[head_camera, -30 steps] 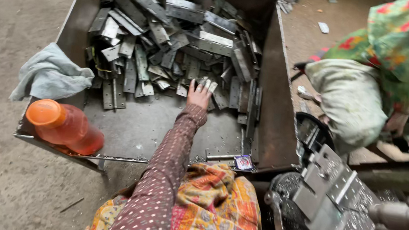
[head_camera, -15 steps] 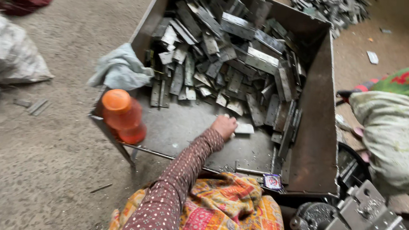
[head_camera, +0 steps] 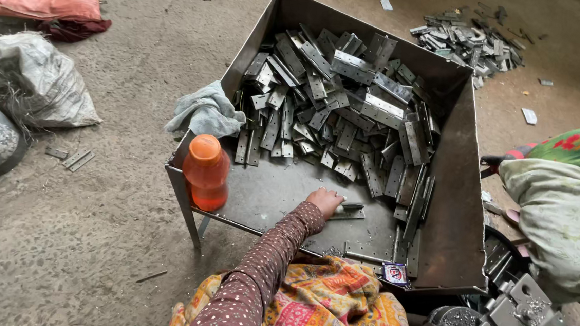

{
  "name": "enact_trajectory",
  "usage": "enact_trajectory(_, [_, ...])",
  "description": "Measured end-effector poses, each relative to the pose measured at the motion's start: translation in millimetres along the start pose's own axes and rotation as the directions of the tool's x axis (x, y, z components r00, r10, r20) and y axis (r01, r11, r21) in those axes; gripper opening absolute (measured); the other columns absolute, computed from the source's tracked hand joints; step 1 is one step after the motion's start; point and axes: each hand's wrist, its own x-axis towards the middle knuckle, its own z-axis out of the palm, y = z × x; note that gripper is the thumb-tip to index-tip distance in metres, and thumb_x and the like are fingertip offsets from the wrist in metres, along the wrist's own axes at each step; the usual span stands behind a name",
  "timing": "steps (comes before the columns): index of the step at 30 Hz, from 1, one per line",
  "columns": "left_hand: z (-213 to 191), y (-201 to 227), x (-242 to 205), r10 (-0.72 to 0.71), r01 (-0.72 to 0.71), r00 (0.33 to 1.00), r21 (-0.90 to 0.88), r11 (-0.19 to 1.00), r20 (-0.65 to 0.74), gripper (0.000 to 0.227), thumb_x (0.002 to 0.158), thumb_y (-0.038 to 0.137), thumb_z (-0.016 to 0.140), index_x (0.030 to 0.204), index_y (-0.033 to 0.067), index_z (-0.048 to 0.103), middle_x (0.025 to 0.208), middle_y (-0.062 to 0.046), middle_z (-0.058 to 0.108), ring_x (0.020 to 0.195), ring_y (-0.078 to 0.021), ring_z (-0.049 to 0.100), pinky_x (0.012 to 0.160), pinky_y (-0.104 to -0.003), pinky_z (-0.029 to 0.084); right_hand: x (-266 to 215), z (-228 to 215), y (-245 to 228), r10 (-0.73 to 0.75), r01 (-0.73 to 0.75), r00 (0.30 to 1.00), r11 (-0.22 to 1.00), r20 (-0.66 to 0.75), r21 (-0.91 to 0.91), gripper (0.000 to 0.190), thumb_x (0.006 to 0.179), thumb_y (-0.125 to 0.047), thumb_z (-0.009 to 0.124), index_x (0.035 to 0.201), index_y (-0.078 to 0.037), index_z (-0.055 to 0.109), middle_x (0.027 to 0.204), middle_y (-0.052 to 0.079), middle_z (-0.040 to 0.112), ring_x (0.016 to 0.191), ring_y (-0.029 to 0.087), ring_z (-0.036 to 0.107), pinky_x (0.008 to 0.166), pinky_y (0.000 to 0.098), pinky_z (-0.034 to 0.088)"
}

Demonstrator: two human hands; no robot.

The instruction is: The person sits on the floor and repeatedly picks up small metal parts from a bin, places them on a grinding machine, and operates the machine to grind the parts. The person handles the parts one at a time and returns them to the bin after grinding.

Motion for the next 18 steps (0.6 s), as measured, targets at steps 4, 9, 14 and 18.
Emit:
enact_trajectory(4, [20, 4, -1, -0.055, 0.051, 0.995, -0.051, 0.997, -0.078, 0.032, 0.085, 0.008, 0.064, 0.116, 0.0145, 0.065, 0.108, -0.01, 0.069, 0.1, -0.0337, 0.067, 0.086, -0.045, 0.058, 6, -1, 11, 0.016, -0.016, 1.0, 0.999, -0.003, -0.042, 0.049, 0.084, -0.054, 0.07, 0.103, -0.009, 0.069, 0.059, 0.018, 0.068, 0.049, 0.031, 0.068, 0.054, 0.0457, 0.056])
enact_trajectory(9, [15, 35, -12, -0.156, 0.058, 0.956, -0.359, 0.932, -0.249, 0.042, 0.081, 0.01, 0.066, 0.123, 0.0115, 0.06, 0.096, -0.019, 0.072, 0.089, -0.0432, 0.068, 0.077, -0.055, 0.054, -41, -27, 83, 0.117, -0.117, 0.993, 0.993, -0.024, -0.011, 0.049, 0.084, -0.055, 0.07, 0.102, -0.009, 0.07, 0.059, 0.018, 0.068, 0.048, 0.03, 0.068, 0.054, 0.0455, 0.055])
enact_trajectory(14, [-37, 114, -51, -0.264, 0.037, 0.958, -0.859, 0.51, -0.115, 0.043, 0.092, 0.024, 0.077, 0.13, 0.0108, 0.062, 0.087, -0.01, 0.07, 0.075, -0.0217, 0.066, 0.067, -0.038, 0.055, -136, -44, 164, 0.277, -0.273, 0.959, 0.96, -0.066, 0.069, 0.05, 0.084, -0.055, 0.07, 0.101, -0.008, 0.07, 0.059, 0.018, 0.068, 0.047, 0.03, 0.068, 0.053, 0.0454, 0.055])
enact_trajectory(18, [-93, 206, -69, -0.016, 0.023, 1.0, -0.976, 0.217, 0.021, 0.043, 0.093, 0.008, 0.07, 0.135, 0.0107, 0.061, 0.091, -0.002, 0.068, 0.08, -0.0092, 0.062, 0.068, -0.027, 0.053, -155, -43, 172, 0.341, -0.335, 0.938, 0.937, -0.06, 0.097, 0.052, 0.086, -0.055, 0.07, 0.098, -0.005, 0.064, 0.063, 0.017, 0.07, 0.049, 0.03, 0.07, 0.053, 0.0443, 0.056])
